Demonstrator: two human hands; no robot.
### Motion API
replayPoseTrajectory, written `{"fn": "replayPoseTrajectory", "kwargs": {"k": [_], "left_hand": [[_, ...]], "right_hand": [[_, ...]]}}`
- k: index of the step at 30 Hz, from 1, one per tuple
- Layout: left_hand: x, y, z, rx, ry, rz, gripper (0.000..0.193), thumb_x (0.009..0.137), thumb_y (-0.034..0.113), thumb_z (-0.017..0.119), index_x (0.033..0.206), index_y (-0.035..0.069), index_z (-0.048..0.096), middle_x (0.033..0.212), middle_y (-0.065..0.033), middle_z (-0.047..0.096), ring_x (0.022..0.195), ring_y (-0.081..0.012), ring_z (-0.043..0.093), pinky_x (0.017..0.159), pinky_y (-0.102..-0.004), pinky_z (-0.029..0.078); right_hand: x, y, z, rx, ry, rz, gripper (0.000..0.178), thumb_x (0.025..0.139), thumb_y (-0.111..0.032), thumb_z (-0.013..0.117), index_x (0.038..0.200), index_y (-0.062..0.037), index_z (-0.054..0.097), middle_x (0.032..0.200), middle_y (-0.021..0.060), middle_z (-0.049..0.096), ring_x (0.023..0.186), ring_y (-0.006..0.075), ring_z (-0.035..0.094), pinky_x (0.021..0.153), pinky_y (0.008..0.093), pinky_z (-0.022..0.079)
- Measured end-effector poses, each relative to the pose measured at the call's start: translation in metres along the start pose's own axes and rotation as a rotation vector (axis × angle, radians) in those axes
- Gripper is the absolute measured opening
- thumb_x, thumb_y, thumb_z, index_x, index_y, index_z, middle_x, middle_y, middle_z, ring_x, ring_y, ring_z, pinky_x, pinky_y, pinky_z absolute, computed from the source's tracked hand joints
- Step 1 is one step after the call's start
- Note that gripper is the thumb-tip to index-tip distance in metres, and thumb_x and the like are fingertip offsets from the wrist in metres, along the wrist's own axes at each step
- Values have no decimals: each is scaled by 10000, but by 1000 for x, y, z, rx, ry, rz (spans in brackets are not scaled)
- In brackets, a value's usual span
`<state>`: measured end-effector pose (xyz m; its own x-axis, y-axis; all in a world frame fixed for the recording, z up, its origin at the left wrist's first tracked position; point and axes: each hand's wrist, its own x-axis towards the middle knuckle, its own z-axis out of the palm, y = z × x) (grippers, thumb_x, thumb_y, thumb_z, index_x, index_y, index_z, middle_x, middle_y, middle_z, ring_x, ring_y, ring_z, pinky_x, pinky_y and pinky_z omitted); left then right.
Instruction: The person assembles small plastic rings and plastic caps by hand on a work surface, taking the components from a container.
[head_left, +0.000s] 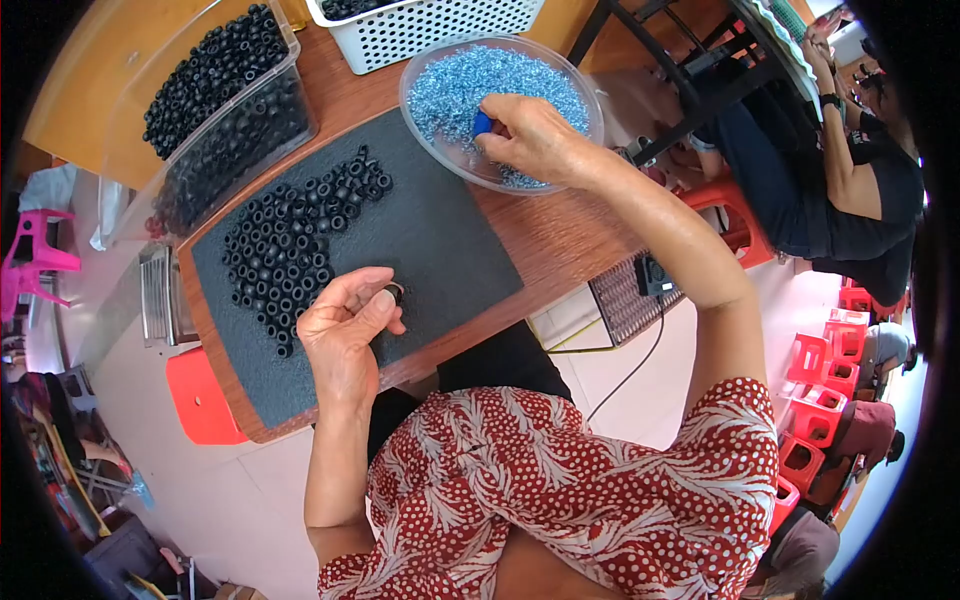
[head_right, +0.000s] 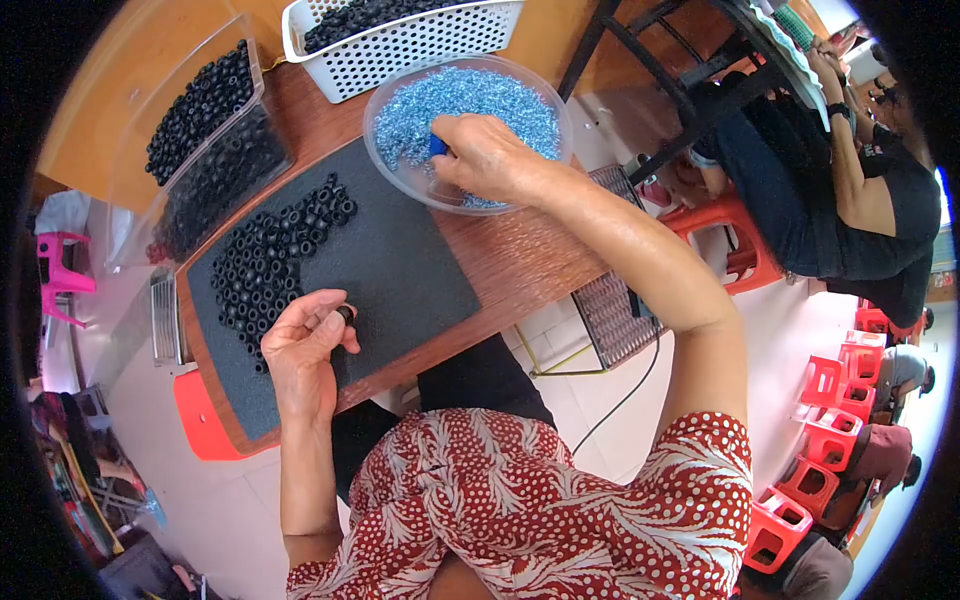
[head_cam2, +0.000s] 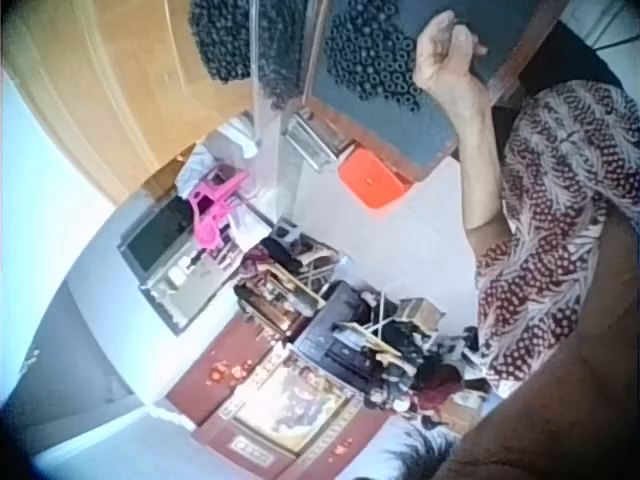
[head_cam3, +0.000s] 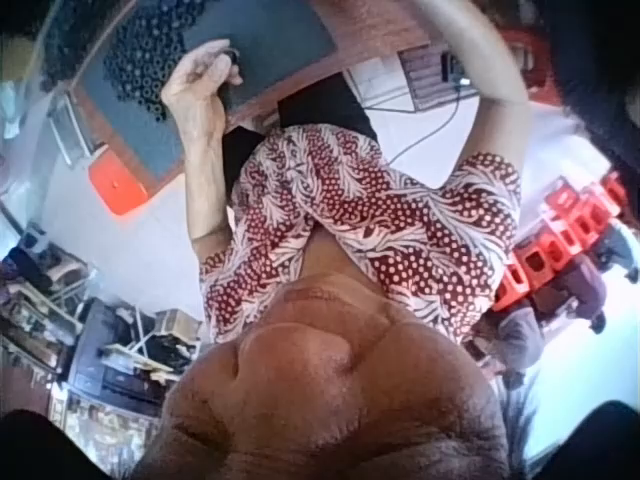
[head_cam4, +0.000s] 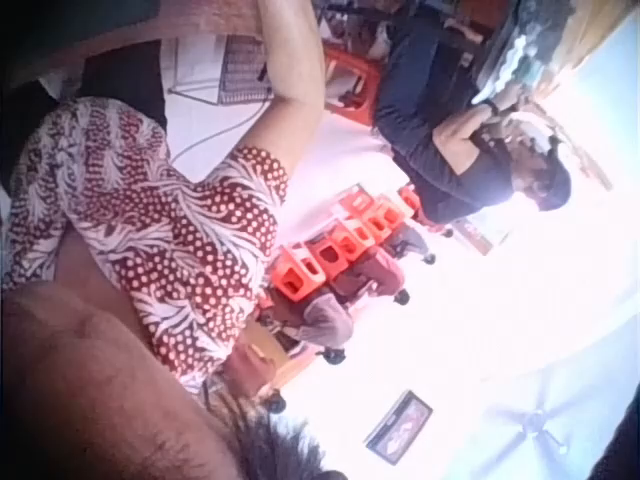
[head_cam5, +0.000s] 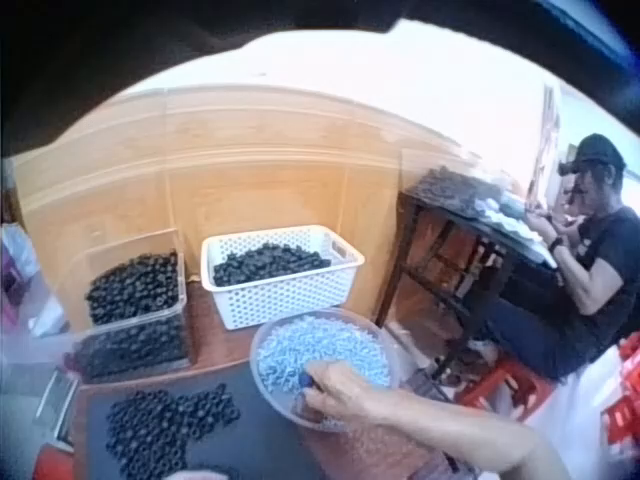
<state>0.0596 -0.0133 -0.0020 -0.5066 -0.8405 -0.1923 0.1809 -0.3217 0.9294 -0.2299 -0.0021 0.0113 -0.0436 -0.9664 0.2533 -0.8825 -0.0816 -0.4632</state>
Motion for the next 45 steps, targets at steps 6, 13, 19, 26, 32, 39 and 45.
{"fn": "replayPoseTrajectory", "kwargs": {"k": [6, 13, 19, 26, 32, 39, 45], "left_hand": [[-1, -3, 0, -69, -12, -22, 176, 777, -28, 648, 952, -44, 637, 815, -89, 634, 640, -123, 580, 543, -242, 491], [2, 3, 4, -228, -59, -105, 168, 834, 5, 596, 992, -50, 607, 881, -130, 632, 709, -158, 605, 611, -286, 521], [2, 1, 7, -279, -40, -56, 165, 834, -14, 588, 994, -50, 605, 876, -126, 631, 724, -170, 617, 629, -306, 540], [-4, -3, 12, -226, -24, 69, 182, 826, -29, 593, 1006, -60, 596, 884, -103, 620, 737, -168, 617, 635, -306, 547], [-9, -7, 14, -173, 6, 131, 199, 831, -16, 596, 1024, -64, 592, 898, -103, 619, 747, -161, 609, 653, -298, 543], [-14, -5, 19, -202, 50, 161, 242, 837, -6, 594, 1070, -70, 580, 925, -113, 619, 769, -162, 604, 669, -292, 537], [-15, -7, 17, -276, 58, 136, 236, 846, 6, 587, 1071, -65, 582, 912, -109, 621, 764, -160, 604, 682, -294, 534]], "right_hand": [[-1, -5, -2, 25, -57, 54, 190, 790, -100, 617, 786, 33, 480, 688, 139, 492, 641, 252, 523, 606, 370, 420], [-17, -56, -6, 353, 6, -11, 162, 743, -59, 647, 829, 10, 528, 701, 147, 555, 678, 285, 567, 619, 354, 444], [-30, -103, 10, 638, -132, -8, 152, 741, -59, 660, 830, 8, 557, 721, 119, 571, 684, 209, 579, 609, 314, 448], [-32, -110, 17, 717, -270, 95, 155, 766, -65, 683, 871, 7, 595, 759, 36, 577, 700, 79, 543, 604, 241, 434], [-36, -116, 17, 698, -264, 167, 135, 773, -89, 679, 830, -4, 592, 703, 14, 582, 667, 72, 533, 577, 231, 422], [-32, -123, 21, 866, -227, 255, 149, 771, -94, 697, 776, -9, 575, 674, 2, 583, 621, 28, 501, 530, 210, 399], [-32, -114, 34, 930, -314, 373, 212, 793, -168, 698, 740, 2, 582, 654, 20, 587, 593, 38, 508, 509, 193, 386]]}}
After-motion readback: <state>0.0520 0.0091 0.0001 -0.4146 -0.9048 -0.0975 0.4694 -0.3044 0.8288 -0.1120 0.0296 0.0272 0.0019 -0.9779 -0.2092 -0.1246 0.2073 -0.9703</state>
